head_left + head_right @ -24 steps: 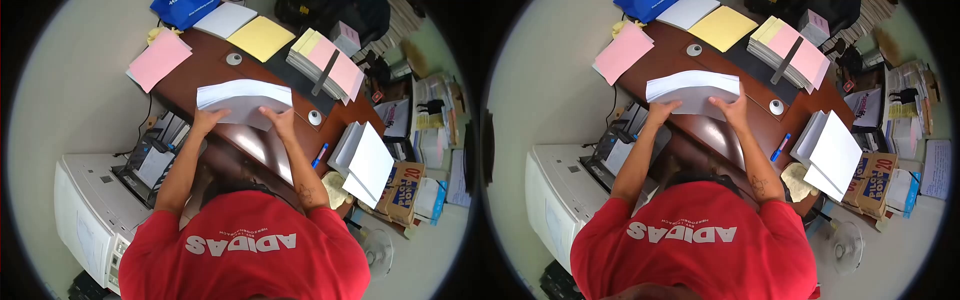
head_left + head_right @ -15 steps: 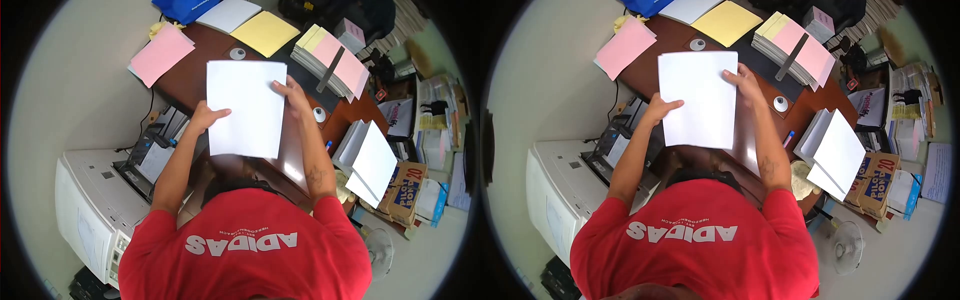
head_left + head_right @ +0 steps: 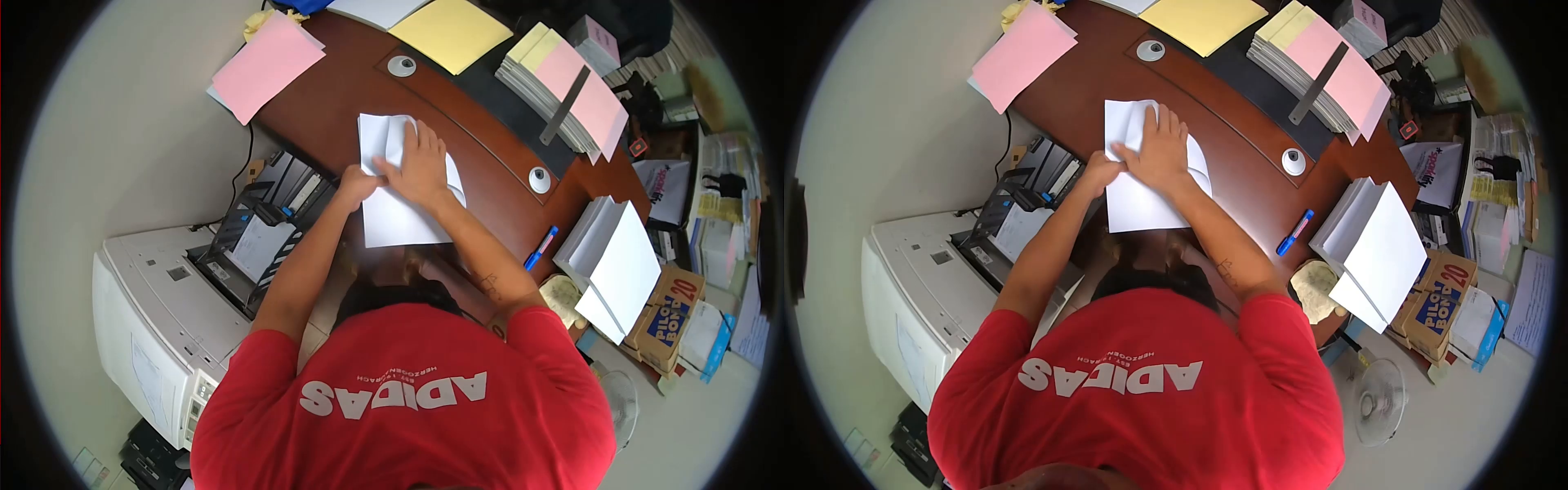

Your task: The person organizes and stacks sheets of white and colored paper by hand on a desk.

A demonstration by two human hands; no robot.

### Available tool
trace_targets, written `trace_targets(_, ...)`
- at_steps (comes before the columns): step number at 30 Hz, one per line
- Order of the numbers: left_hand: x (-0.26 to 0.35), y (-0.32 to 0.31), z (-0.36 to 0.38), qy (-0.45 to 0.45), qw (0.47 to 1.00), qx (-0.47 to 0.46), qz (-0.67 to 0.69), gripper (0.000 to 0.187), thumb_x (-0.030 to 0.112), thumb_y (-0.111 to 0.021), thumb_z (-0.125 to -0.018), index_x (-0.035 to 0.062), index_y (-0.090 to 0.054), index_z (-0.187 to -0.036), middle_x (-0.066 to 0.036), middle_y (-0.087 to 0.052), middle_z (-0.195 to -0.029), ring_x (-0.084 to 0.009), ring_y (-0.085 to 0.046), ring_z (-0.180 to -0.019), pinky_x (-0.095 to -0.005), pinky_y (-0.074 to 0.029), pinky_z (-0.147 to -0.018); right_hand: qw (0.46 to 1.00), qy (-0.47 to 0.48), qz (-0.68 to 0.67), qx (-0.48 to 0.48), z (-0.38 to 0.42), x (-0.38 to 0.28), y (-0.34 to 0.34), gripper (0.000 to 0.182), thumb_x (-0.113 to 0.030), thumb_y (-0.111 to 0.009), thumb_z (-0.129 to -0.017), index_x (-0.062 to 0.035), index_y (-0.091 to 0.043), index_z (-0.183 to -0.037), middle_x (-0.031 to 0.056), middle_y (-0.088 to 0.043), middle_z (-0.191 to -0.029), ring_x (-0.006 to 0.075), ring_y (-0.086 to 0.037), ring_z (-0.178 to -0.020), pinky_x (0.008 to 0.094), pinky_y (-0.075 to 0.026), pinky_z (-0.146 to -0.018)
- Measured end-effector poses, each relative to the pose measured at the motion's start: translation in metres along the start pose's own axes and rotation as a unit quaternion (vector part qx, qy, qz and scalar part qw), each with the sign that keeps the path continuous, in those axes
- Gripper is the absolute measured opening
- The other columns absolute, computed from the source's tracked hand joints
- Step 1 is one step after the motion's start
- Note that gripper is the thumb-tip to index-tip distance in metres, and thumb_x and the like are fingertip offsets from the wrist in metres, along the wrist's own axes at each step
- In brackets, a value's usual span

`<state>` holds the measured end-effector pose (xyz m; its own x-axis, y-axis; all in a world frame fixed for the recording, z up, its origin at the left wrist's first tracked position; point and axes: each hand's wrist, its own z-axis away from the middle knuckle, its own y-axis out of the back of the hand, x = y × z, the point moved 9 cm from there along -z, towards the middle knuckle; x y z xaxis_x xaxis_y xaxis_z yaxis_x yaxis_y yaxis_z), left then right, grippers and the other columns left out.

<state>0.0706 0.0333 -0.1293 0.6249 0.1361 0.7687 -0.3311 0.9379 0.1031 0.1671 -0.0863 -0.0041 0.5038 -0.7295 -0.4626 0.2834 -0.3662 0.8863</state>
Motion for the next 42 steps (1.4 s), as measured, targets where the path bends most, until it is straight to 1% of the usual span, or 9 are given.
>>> trace_targets(13, -0.008, -0.001, -0.001, -0.051, 0.998, 0.023, 0.021, 0.041, 0.013, -0.084, -0.072, -0.0103, -0.067, -0.102, -0.017, -0.072, -0.093, -0.0232, -0.069, -0.083, -0.0358, -0.055, -0.073, 0.997, -0.064, -0.022, -0.021, -0.044, 0.062, -0.004, 0.12, -0.082, -0.054, -0.075, 0.0072, -0.024, -0.149, 0.0256, -0.031, -0.15, 0.0367, -0.028, -0.141, 0.0494, -0.022, -0.115)
trace_targets(15, 0.0, -0.004, -0.001, -0.076, 0.995, 0.002, 0.064, 0.042, 0.013, -0.084, -0.073, -0.0113, -0.067, -0.103, -0.018, -0.071, -0.096, -0.0245, -0.07, -0.083, -0.0367, -0.056, -0.074, 0.732, -0.148, -0.608, -0.269, -0.045, 0.063, -0.015, 0.105, -0.079, -0.046, -0.083, 0.0074, -0.039, -0.142, 0.0233, -0.048, -0.139, 0.0296, -0.044, -0.132, 0.0393, -0.032, -0.112)
trace_targets(18, -0.019, -0.002, -0.014, -0.026, 0.996, -0.004, 0.09, 0.044, 0.011, -0.082, -0.075, -0.0127, -0.064, -0.108, -0.018, -0.071, -0.099, -0.0253, -0.07, -0.083, -0.0364, -0.056, -0.075, 0.686, -0.202, -0.664, -0.221, -0.029, 0.11, -0.037, 0.076, -0.057, -0.056, -0.092, 0.006, -0.05, -0.133, 0.0203, -0.061, -0.126, 0.026, -0.055, -0.121, 0.0355, -0.042, -0.104)
trace_targets(21, -0.001, -0.004, 0.01, -0.022, 0.996, -0.033, 0.08, 0.047, 0.007, -0.08, -0.077, -0.0127, -0.061, -0.115, -0.018, -0.07, -0.105, -0.0257, -0.069, -0.091, -0.0361, -0.054, -0.081, 0.882, -0.152, -0.424, -0.138, 0.006, 0.112, -0.02, 0.056, -0.028, -0.068, -0.092, 0.0064, -0.05, -0.133, 0.02, -0.064, -0.12, 0.0276, -0.061, -0.113, 0.0362, -0.048, -0.098)
trace_targets(25, 0.015, 0.001, 0.022, -0.117, 0.991, -0.062, -0.001, 0.054, 0.023, -0.073, -0.088, -0.007, -0.055, -0.129, -0.018, -0.064, -0.122, -0.0247, -0.062, -0.113, -0.0385, -0.048, -0.096, 0.832, -0.265, -0.483, -0.06, 0.016, 0.125, -0.03, 0.053, -0.007, -0.072, -0.085, 0.0073, -0.051, -0.131, 0.0204, -0.064, -0.12, 0.0274, -0.064, -0.108, 0.036, -0.049, -0.095)
trace_targets(29, 0.092, 0.014, 0.019, -0.139, 0.861, -0.229, 0.432, 0.092, 0.073, -0.03, -0.093, 0.0018, -0.026, -0.152, -0.023, -0.037, -0.15, -0.0336, -0.037, -0.14, -0.0446, -0.031, -0.114, 0.842, -0.194, -0.5, -0.057, 0.024, 0.113, -0.029, 0.047, -0.007, -0.071, -0.084, 0.0068, -0.055, -0.127, 0.0209, -0.066, -0.116, 0.026, -0.066, -0.104, 0.0346, -0.05, -0.092)
trace_targets(33, 0.126, -0.022, -0.004, -0.069, 0.889, -0.332, 0.308, 0.09, 0.07, -0.029, -0.095, 0.0032, -0.023, -0.154, -0.025, -0.027, -0.156, -0.0369, -0.026, -0.145, -0.0458, -0.025, -0.117, 0.849, -0.165, -0.501, -0.012, 0.024, 0.122, -0.051, 0.046, -0.009, -0.072, -0.083, 0.005, -0.058, -0.125, 0.019, -0.069, -0.108, 0.0254, -0.068, -0.095, 0.0353, -0.052, -0.085)
trace_targets(37, 0.133, -0.06, 0.023, -0.374, 0.868, -0.02, -0.326, 0.079, 0.052, -0.056, -0.091, 0.0162, -0.026, -0.155, -0.032, -0.003, -0.158, -0.0498, -0.013, -0.145, -0.052, -0.022, -0.115, 0.864, -0.173, -0.473, 0.019, 0.022, 0.126, -0.05, 0.045, -0.014, -0.073, -0.083, 0.0017, -0.061, -0.123, 0.0178, -0.071, -0.1, 0.0253, -0.07, -0.085, 0.0353, -0.053, -0.08)
trace_targets(42, 0.119, 0.013, -0.024, -0.232, 0.854, 0.25, -0.393, 0.087, 0.06, -0.049, -0.091, 0.0111, -0.019, -0.156, -0.039, -0.013, -0.153, -0.0572, -0.016, -0.141, -0.0577, -0.019, -0.114, 0.877, -0.229, -0.423, -0.009, 0.025, 0.125, -0.045, 0.047, -0.016, -0.073, -0.082, 0.0003, -0.062, -0.124, 0.019, -0.071, -0.097, 0.0254, -0.07, -0.087, 0.0349, -0.053, -0.08)
